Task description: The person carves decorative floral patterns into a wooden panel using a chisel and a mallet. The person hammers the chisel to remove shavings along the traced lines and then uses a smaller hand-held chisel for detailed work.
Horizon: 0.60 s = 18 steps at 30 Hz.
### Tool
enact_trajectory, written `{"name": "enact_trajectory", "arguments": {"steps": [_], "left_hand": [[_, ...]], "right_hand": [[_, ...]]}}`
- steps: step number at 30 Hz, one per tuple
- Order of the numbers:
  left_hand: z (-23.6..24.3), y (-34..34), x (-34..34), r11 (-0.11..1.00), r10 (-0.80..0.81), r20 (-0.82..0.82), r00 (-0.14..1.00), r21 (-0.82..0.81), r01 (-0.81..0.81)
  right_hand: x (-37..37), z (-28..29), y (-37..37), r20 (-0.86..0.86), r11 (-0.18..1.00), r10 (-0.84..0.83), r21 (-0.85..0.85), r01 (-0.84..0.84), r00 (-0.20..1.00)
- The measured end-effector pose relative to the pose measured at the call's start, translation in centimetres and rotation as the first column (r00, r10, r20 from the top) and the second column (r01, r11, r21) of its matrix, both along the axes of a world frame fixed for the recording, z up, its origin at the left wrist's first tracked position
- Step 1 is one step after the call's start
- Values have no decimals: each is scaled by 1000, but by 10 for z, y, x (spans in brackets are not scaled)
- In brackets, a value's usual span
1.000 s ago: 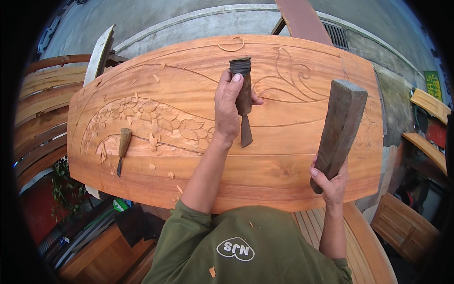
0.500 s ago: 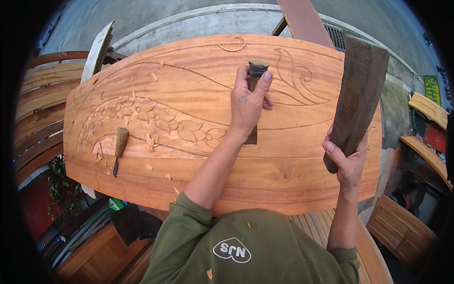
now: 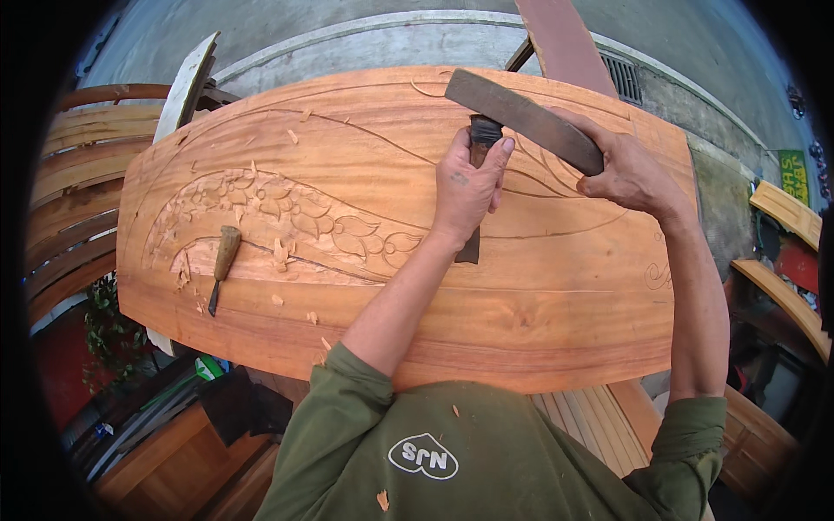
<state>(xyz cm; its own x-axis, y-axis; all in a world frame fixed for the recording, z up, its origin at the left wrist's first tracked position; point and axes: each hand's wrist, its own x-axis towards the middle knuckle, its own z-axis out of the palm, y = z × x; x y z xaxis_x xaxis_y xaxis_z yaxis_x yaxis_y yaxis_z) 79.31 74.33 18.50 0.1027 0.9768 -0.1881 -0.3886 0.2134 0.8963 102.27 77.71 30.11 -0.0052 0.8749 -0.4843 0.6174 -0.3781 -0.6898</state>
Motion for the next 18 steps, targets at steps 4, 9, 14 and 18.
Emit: {"name": "enact_trajectory", "arguments": {"steps": [4,9,14,18], "left_hand": [[-4,1,6,998,-36,6,999,-52,36],[-7,4,4,993,-38,9,999,-114,39],[-11,1,0,992,-39,11,999,-118,40],[-8,2,10,989,-56,3,998,-136,56]], "right_hand": [[34,-15,32,352,585,513,524,-619,783],[10,-12,27,-110,986,-50,153,67,993],[14,-18,33,209,895,395,131,-426,895],[12,-24,38,-247,908,-227,296,297,942]]}}
